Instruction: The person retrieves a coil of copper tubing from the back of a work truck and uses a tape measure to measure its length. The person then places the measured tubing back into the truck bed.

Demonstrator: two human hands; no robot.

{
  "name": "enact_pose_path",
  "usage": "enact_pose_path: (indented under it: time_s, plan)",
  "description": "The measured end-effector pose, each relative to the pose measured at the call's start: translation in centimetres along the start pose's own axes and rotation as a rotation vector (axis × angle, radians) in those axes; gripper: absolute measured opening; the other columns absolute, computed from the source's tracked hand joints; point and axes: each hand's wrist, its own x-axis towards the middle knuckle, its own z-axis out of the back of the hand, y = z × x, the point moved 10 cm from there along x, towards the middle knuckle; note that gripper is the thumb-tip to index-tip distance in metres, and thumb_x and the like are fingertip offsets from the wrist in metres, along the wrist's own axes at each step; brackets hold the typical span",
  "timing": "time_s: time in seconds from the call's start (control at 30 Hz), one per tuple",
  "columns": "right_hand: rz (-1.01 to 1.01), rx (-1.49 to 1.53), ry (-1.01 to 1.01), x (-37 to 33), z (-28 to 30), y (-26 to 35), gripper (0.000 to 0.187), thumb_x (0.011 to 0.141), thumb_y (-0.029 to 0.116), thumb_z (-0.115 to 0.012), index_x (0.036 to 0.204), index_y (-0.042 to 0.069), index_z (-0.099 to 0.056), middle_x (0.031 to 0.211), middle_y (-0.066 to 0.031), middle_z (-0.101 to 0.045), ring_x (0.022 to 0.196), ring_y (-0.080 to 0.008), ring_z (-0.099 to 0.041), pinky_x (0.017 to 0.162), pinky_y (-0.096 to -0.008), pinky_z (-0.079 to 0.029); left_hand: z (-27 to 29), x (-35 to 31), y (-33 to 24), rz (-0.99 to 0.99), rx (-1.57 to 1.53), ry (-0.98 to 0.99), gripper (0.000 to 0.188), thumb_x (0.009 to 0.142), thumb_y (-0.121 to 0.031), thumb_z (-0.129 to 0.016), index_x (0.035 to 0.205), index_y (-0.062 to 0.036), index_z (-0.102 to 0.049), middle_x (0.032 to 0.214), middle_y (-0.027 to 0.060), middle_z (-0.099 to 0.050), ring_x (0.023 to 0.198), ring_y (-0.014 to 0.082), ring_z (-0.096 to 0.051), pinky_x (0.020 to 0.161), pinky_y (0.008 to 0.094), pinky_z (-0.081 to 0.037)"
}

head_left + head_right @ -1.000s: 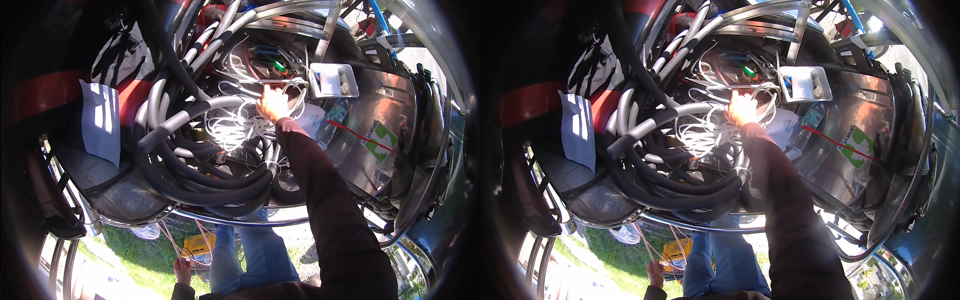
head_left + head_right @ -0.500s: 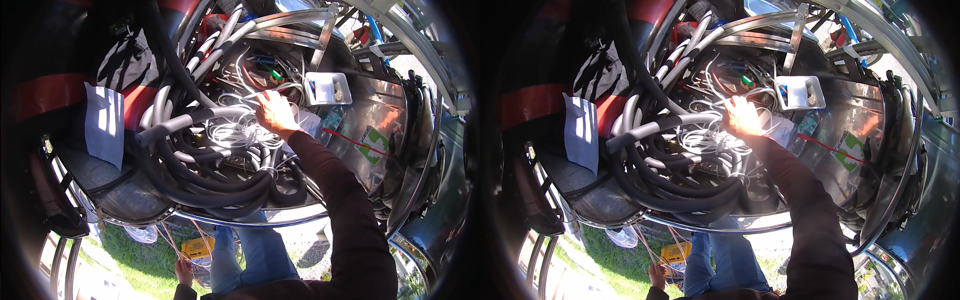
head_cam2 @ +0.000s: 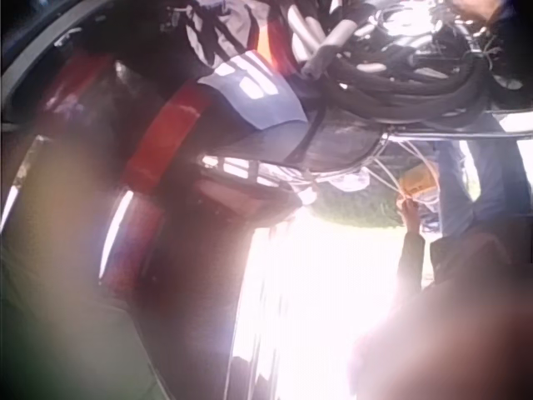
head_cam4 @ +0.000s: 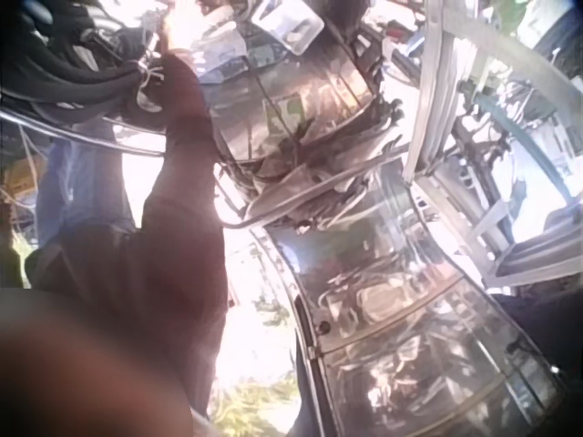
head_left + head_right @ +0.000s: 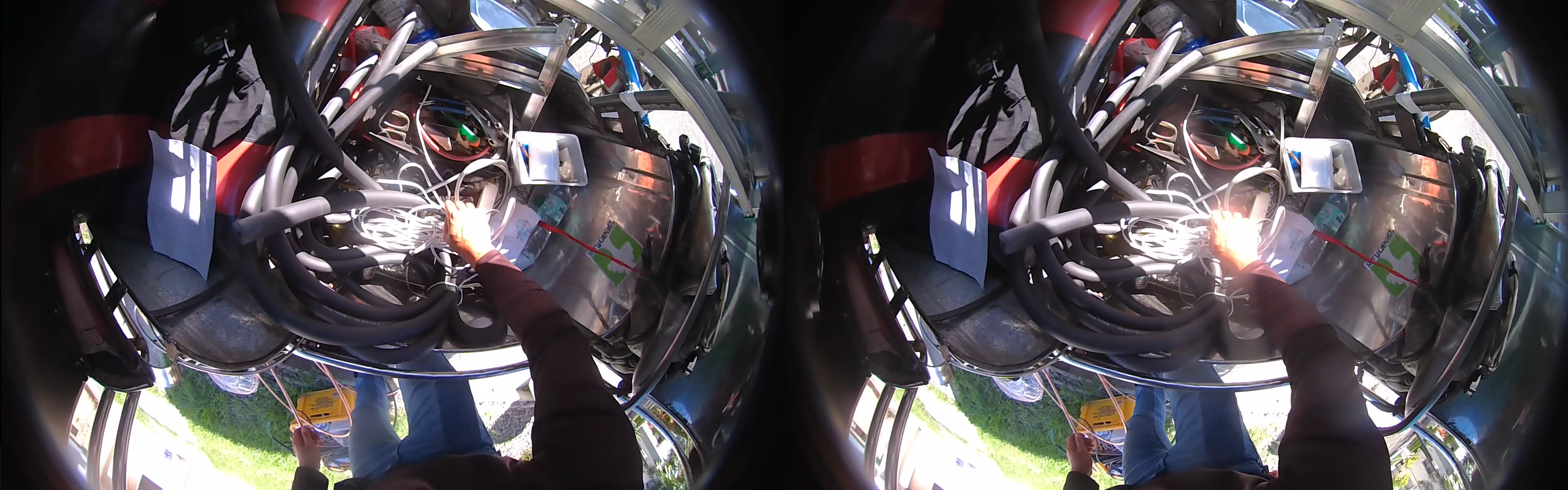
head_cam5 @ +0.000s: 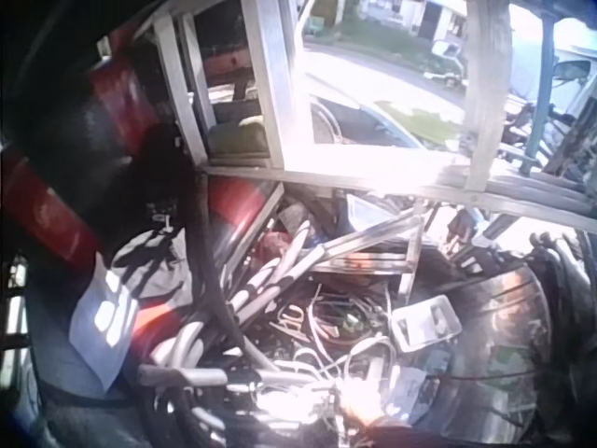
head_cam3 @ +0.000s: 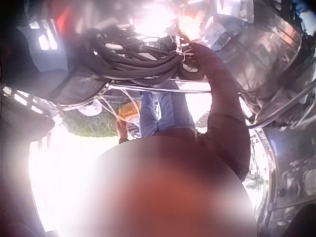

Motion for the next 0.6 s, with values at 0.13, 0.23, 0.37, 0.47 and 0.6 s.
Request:
enact_pose_path:
  time_s: [0.13, 0.23, 0.37, 0.47, 0.6]
  plan:
    - [0.203, 0.17, -0.416, 8.1, 7.6, 1.2, 0.031, 0.095, 0.009, -0.062, 0.125, 0.0, -0.062, 0.121, -0.0214, -0.064, 0.114, -0.0401, -0.063, 0.098, -0.0447, -0.053, -0.5, -0.4, -1.3, -0.073, -0.047, 0.007, 0.032, 0.114, -0.034, -0.049, 0.098, -0.0074, -0.058, 0.076, 0.0007, -0.059, 0.065, 0.0116, -0.056, 0.06, 0.03, -0.048]
    - [0.21, -0.028, -0.254, 12.6, 6.3, 2.7, 0.047, 0.098, 0.015, -0.059, 0.143, 0.003, -0.055, 0.129, -0.0178, -0.064, 0.121, -0.0362, -0.061, 0.099, -0.0469, -0.052, 0.5, -0.2, -1.6, -0.078, 0.025, -0.057, 0.033, 0.114, -0.034, -0.049, 0.099, -0.0061, -0.058, 0.077, 0.0031, -0.058, 0.069, 0.0149, -0.058, 0.062, 0.0334, -0.048]
    - [-0.002, -0.105, -0.195, 13.2, 3.8, 3.7, 0.071, 0.095, 0.022, -0.059, 0.161, 0.005, -0.038, 0.155, -0.0185, -0.048, 0.144, -0.0383, -0.044, 0.113, -0.0603, -0.043, 4.1, 0.0, -3.3, -0.2, 0.289, -0.297, 0.032, 0.112, -0.031, -0.049, 0.097, -0.0049, -0.06, 0.076, 0.0051, -0.055, 0.068, 0.0185, -0.053, 0.064, 0.037, -0.045]
    - [-0.12, -0.095, -0.235, 12.9, 2.5, 3.9, 0.078, 0.092, 0.023, -0.062, 0.162, 0.005, -0.033, 0.158, -0.0179, -0.045, 0.148, -0.0379, -0.04, 0.114, -0.0649, -0.041, 6.6, -0.7, -5.5, -0.335, 0.381, -0.442, 0.032, 0.111, -0.03, -0.049, 0.097, -0.004, -0.06, 0.078, 0.0056, -0.051, 0.071, 0.0189, -0.049, 0.067, 0.0385, -0.041]
    - [-0.119, -0.075, -0.328, 12.3, 1.7, 3.3, 0.086, 0.085, 0.025, -0.073, 0.16, 0.007, -0.035, 0.16, -0.0187, -0.041, 0.149, -0.0407, -0.038, 0.114, -0.0695, -0.039, 7.9, -1.2, -5.6, -0.221, 0.381, -0.329, 0.032, 0.112, -0.03, -0.049, 0.097, -0.0041, -0.058, 0.08, 0.0058, -0.051, 0.071, 0.0177, -0.051, 0.065, 0.0375, -0.043]
